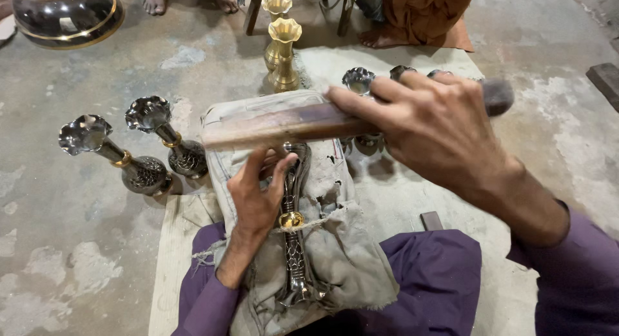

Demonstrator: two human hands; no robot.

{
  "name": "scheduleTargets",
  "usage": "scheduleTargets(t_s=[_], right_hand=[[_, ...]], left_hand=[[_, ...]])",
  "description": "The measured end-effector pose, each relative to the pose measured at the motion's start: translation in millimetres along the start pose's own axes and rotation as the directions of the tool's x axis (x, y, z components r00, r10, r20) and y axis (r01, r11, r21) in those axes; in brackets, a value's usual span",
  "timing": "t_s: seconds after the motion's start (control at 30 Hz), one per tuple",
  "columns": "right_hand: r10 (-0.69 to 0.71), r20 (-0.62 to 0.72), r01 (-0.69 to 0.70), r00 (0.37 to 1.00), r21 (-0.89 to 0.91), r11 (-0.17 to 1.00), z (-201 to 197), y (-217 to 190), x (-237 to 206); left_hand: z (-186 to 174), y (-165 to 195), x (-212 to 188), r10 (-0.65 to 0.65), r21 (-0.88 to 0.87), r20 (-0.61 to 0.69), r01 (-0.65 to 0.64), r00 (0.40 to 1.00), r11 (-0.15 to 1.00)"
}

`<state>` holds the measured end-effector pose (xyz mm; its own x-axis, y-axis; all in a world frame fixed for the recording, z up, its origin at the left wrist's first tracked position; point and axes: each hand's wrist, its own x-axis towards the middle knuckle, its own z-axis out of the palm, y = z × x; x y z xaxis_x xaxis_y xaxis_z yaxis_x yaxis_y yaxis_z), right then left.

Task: The person sits on the floor with an engraved metal vase resting on a cloth pad on their lap. They hold a punch against the vase's patterned surface and repeatedly strike it with a wooden mallet, working the design, with finished vases arranged on the floor around them.

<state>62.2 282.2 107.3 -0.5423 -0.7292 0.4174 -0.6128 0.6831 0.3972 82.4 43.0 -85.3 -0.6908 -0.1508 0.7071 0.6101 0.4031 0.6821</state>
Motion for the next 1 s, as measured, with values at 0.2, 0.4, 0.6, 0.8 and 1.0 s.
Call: scheduleTargets(t_s=[0.2,0.4,0.6,0.8,1.0], right_hand=[[0.096,0.085,-0.104,0.992,0.098,0.990,13,0,-10],[0.180,-0.060,-0.143,0.982,0.390,0.910,11,0,-17],[0.305,0.072,-0.308,0.950,0.388,0.869,9,-5,-17],[0.354,0.179,-0.397,0.918,0.372,0.839,13,-7,-20],[0.332,0.159,-0.363,0.930,0.259,0.895,26,-5,-28]], left_hand=[[-2,5,5,0.022,0.030,0.037,-0.023,0.999,0.999],[-4,13,11,0.015,0.042,0.061,-0.017,0.998,0.999],[-5,18,18,0.027,0.010,0.104,-0.029,0.994,1.000],[-5,21,17,-0.016,0.107,0.134,0.001,0.991,0.994],[-4,19,19,-0.022,0.095,0.190,0.004,0.982,0.995]])
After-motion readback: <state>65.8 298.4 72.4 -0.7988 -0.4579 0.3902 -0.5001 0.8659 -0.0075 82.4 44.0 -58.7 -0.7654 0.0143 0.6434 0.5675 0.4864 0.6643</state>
